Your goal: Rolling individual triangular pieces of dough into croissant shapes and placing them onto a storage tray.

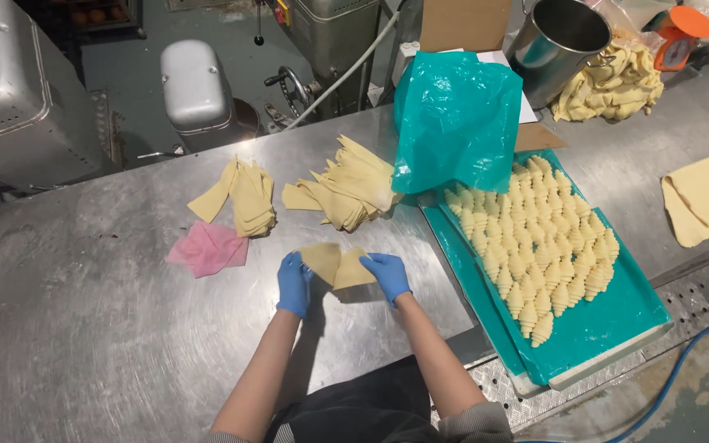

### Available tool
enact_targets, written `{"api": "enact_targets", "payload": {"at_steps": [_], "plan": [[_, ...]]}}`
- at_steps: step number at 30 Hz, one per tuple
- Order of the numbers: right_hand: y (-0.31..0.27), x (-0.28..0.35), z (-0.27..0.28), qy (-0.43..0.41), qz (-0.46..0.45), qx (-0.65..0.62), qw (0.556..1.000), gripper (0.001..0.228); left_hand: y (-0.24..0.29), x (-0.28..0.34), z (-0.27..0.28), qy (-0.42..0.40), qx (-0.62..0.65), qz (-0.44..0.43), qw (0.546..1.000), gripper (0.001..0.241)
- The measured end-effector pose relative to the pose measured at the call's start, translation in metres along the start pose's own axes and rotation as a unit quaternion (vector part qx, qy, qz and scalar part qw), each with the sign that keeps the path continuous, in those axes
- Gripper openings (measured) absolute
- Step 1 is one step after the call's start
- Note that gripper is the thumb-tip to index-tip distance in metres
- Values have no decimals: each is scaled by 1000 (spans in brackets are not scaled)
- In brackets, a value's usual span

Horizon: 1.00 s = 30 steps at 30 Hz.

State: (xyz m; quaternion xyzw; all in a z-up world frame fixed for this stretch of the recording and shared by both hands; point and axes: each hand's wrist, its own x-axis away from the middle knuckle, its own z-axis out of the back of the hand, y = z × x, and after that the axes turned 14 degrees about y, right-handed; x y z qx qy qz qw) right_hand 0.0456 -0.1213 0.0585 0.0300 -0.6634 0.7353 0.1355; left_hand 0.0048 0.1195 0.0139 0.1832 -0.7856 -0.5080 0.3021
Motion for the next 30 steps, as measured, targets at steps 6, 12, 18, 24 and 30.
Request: {"api": "enact_targets", "payload": {"at_steps": [6, 12, 18, 24, 30], "plan": [[-43, -7, 5, 9, 35, 39, 999, 34, -90, -38, 159, 149, 342, 180, 910, 38], [-111, -90, -21, 57, 266, 114, 956, 36, -61, -5, 188, 296, 48, 193, 934, 52], [-115, -161, -5, 116, 147, -101, 977, 37, -65, -34, 186, 123, -253, 177, 943, 45], [127, -89, 6, -135, -209, 89, 964, 57, -42, 29, 117, 20, 86, 348, 933, 45], [29, 114, -7, -298, -313, -289, 854, 63, -14, 132, 48, -99, 72, 367, 922, 46]]}}
